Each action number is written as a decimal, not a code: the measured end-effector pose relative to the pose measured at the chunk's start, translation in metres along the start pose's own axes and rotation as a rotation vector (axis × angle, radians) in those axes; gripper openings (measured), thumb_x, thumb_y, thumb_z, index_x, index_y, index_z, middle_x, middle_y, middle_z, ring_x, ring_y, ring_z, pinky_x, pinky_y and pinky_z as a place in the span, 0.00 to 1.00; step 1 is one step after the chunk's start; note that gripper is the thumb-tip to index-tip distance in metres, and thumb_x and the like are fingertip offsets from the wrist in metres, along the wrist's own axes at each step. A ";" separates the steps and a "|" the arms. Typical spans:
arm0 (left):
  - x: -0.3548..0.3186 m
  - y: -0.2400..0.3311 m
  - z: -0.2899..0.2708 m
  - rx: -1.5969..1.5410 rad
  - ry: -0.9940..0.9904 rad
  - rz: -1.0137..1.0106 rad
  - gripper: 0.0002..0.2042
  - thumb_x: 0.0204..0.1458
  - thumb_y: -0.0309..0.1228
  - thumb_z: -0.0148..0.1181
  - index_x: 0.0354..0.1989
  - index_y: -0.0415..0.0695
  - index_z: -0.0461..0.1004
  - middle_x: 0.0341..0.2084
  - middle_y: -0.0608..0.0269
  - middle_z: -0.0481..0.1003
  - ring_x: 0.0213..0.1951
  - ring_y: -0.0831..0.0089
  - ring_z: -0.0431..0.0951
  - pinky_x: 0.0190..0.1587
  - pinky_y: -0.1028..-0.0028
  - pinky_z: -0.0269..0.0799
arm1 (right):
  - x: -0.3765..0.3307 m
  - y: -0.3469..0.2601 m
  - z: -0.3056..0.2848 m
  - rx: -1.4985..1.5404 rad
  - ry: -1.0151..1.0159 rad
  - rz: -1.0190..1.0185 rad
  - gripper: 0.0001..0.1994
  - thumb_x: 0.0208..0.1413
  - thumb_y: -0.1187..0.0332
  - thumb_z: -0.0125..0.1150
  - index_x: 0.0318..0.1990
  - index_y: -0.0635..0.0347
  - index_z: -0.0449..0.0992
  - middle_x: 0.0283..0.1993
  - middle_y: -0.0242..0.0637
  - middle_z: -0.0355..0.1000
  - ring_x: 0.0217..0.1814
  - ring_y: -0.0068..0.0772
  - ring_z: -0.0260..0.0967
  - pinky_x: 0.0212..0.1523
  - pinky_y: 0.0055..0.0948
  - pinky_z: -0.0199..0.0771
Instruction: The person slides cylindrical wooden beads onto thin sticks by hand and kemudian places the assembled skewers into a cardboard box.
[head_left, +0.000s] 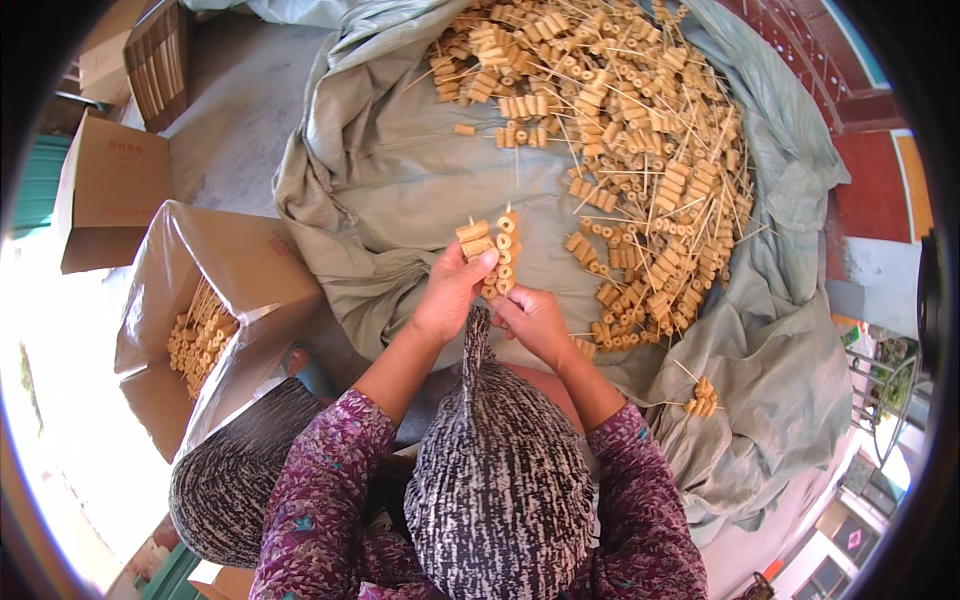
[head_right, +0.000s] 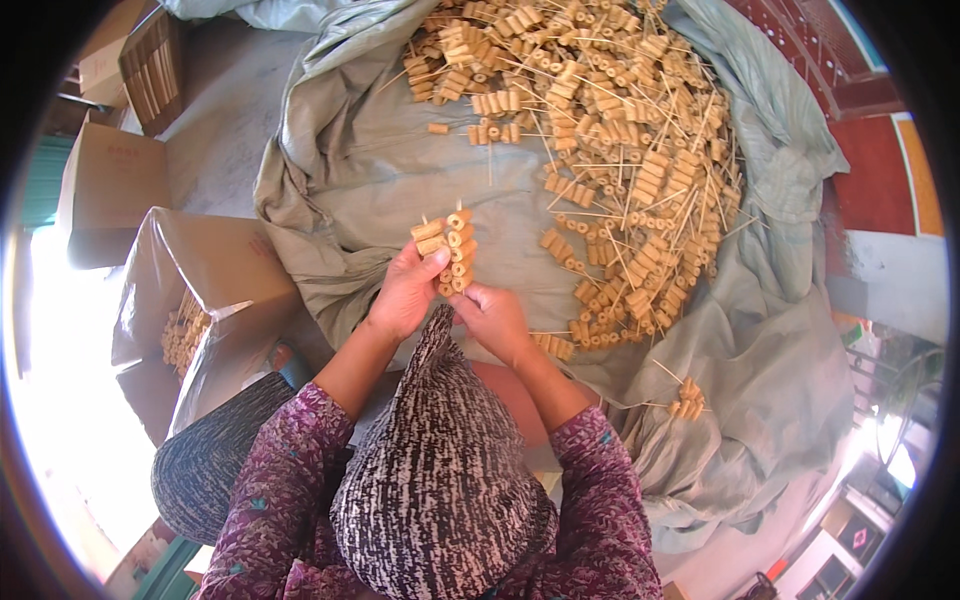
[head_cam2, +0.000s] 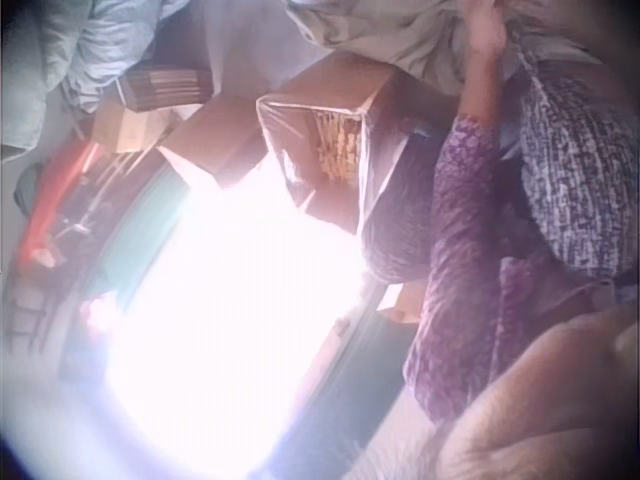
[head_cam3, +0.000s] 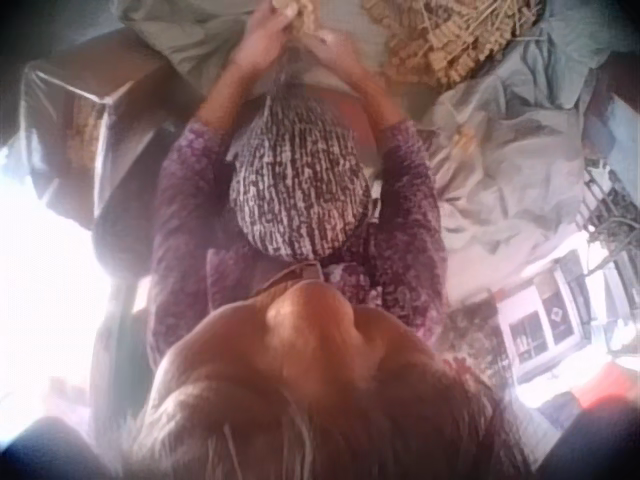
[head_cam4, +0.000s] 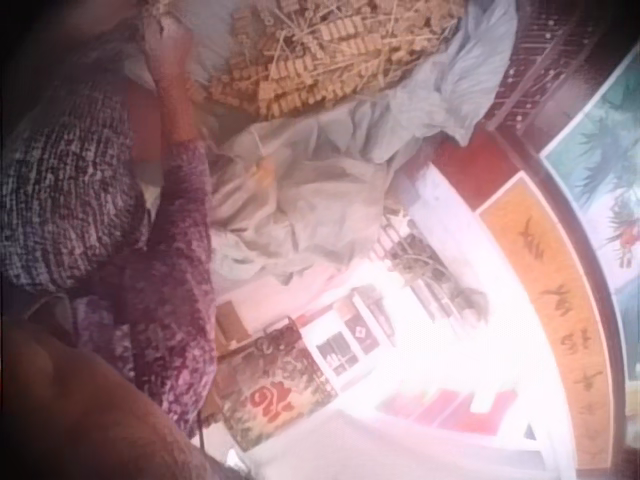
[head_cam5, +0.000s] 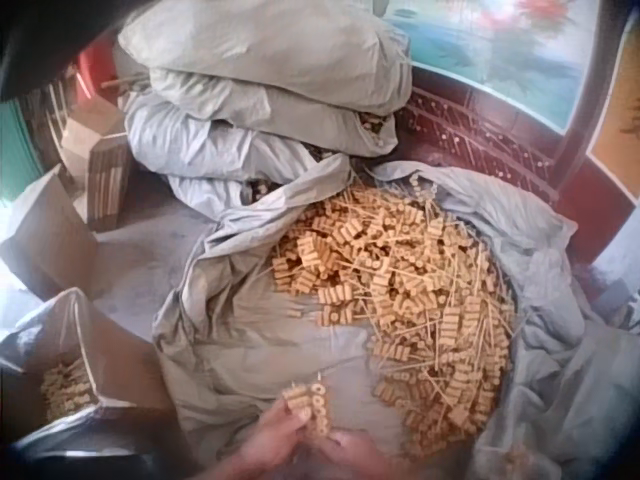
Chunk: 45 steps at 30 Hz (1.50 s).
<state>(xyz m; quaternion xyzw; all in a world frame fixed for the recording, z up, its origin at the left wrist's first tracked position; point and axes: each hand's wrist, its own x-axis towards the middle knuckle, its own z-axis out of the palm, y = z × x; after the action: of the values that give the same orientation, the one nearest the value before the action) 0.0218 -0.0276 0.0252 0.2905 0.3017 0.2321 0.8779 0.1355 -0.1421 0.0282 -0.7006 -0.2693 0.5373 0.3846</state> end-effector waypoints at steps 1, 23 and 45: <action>0.001 0.001 -0.004 0.039 0.004 -0.007 0.22 0.60 0.32 0.58 0.62 0.43 0.65 0.51 0.57 0.75 0.50 0.68 0.77 0.52 0.65 0.74 | 0.000 0.001 0.008 0.028 -0.025 -0.016 0.14 0.62 0.62 0.58 0.32 0.66 0.77 0.26 0.33 0.75 0.21 0.17 0.67 0.22 0.20 0.69; -0.008 0.010 -0.003 -0.017 0.206 -0.092 0.24 0.62 0.34 0.54 0.66 0.46 0.58 0.48 0.63 0.72 0.47 0.73 0.75 0.50 0.70 0.74 | -0.010 0.011 0.014 -0.690 0.133 -0.248 0.14 0.60 0.55 0.56 0.32 0.55 0.77 0.25 0.47 0.74 0.28 0.52 0.73 0.31 0.45 0.71; -0.002 0.018 -0.058 -0.105 0.241 0.133 0.21 0.60 0.30 0.51 0.62 0.44 0.62 0.49 0.58 0.72 0.50 0.60 0.74 0.51 0.61 0.74 | 0.067 0.057 -0.094 -0.908 0.492 -0.032 0.18 0.51 0.63 0.65 0.49 0.54 0.73 0.46 0.39 0.76 0.47 0.44 0.74 0.47 0.39 0.75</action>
<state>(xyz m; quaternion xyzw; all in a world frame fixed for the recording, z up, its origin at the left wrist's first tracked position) -0.0229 0.0058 -0.0002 0.2334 0.3725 0.3384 0.8320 0.2427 -0.1449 -0.0439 -0.8984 -0.3878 0.1795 0.1017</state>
